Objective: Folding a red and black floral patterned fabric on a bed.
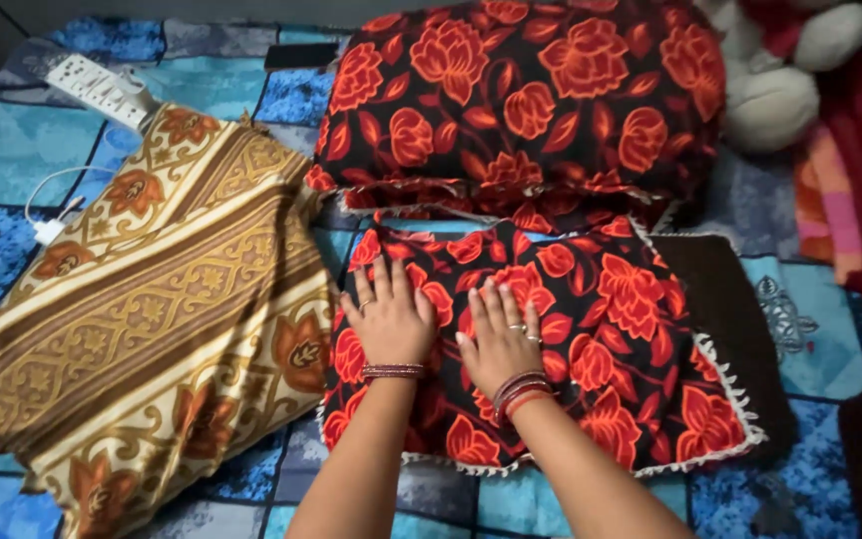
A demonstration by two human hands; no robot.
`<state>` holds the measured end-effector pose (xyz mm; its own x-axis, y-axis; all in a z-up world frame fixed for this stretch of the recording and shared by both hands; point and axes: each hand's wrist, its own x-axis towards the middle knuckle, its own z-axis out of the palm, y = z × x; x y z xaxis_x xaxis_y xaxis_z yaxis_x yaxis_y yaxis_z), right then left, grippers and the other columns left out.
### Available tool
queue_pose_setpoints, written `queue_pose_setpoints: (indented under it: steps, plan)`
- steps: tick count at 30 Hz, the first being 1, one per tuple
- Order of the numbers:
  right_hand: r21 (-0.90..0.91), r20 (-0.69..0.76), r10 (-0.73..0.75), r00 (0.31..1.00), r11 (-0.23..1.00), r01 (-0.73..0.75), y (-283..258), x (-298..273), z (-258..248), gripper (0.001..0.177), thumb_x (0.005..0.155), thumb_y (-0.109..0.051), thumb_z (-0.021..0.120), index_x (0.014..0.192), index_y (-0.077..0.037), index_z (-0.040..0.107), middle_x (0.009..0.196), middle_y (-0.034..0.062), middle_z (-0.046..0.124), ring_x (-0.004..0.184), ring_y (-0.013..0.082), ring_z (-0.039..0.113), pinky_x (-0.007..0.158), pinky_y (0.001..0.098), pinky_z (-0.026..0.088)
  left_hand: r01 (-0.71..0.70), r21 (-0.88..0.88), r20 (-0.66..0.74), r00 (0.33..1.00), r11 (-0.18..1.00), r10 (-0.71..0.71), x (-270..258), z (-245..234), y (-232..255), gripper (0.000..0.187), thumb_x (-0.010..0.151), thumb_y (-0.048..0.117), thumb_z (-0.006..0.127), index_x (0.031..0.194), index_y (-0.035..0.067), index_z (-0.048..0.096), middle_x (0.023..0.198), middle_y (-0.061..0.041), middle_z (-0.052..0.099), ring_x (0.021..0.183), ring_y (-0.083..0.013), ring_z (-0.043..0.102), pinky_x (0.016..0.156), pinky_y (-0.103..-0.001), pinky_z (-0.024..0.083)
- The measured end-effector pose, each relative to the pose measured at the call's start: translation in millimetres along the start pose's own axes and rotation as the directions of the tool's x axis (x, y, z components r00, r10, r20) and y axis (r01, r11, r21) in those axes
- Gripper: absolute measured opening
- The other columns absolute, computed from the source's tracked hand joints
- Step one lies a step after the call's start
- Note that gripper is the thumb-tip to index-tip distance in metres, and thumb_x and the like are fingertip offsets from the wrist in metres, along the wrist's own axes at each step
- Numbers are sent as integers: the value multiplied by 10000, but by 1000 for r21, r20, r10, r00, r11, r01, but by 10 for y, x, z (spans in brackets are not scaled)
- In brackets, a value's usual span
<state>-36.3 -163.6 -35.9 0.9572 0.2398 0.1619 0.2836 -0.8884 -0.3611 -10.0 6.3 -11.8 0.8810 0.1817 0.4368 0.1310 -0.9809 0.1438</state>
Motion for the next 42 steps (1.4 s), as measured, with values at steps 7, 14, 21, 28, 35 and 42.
queue_pose_setpoints:
  steps: [7,14,21,28,35,42]
  plan:
    - [268,-218,168,961,957,-106,147,463,-449,875,837,-346,712,1574,-74,328,1683,275,128,1496,493,173,1180,587,201,173,-83,115,980,981,-163,288,-66,760,632,886,385,598,1464,146,512,1633,-157,311,1512,-424,217,1155,-697,151]
    - [-115,-117,100,988,987,-113,903,265,-237,706,922,-412,597,1546,-164,377,1656,148,234,1527,380,217,1192,645,156,-188,-188,113,971,964,211,-113,233,1068,703,897,376,564,1549,150,429,1645,-162,290,1532,-366,207,1176,-672,109]
    - [-200,-209,151,966,961,-194,1179,587,-454,458,965,-345,569,1409,-239,613,1581,114,444,1454,312,405,1203,637,216,-233,-119,258,932,965,256,-158,247,1053,586,954,377,496,1497,156,479,1587,-142,411,1490,-345,318,1194,-652,130]
    - [-230,-86,323,942,914,-334,2522,561,-240,367,873,-295,624,1219,-329,740,1590,199,362,1317,419,393,1050,642,284,-216,-86,332,914,973,232,-115,167,1226,599,969,401,465,1515,155,438,1619,-147,345,1509,-353,265,1187,-664,105]
    - [-175,-210,429,878,868,-466,2522,413,-746,202,1054,-279,586,1178,-215,732,1366,106,556,1276,360,482,1087,603,389,-367,-294,647,604,883,466,-59,-228,1809,767,953,544,420,1583,151,229,1667,-86,158,1543,-313,95,1167,-692,-15]
    - [-193,-308,158,938,955,-225,1288,410,-916,749,916,-391,609,1592,-169,377,1694,207,140,1529,498,141,1154,724,110,-231,-284,369,869,930,329,44,112,1609,697,925,405,536,1567,194,366,1666,-102,292,1560,-291,210,1207,-647,98]
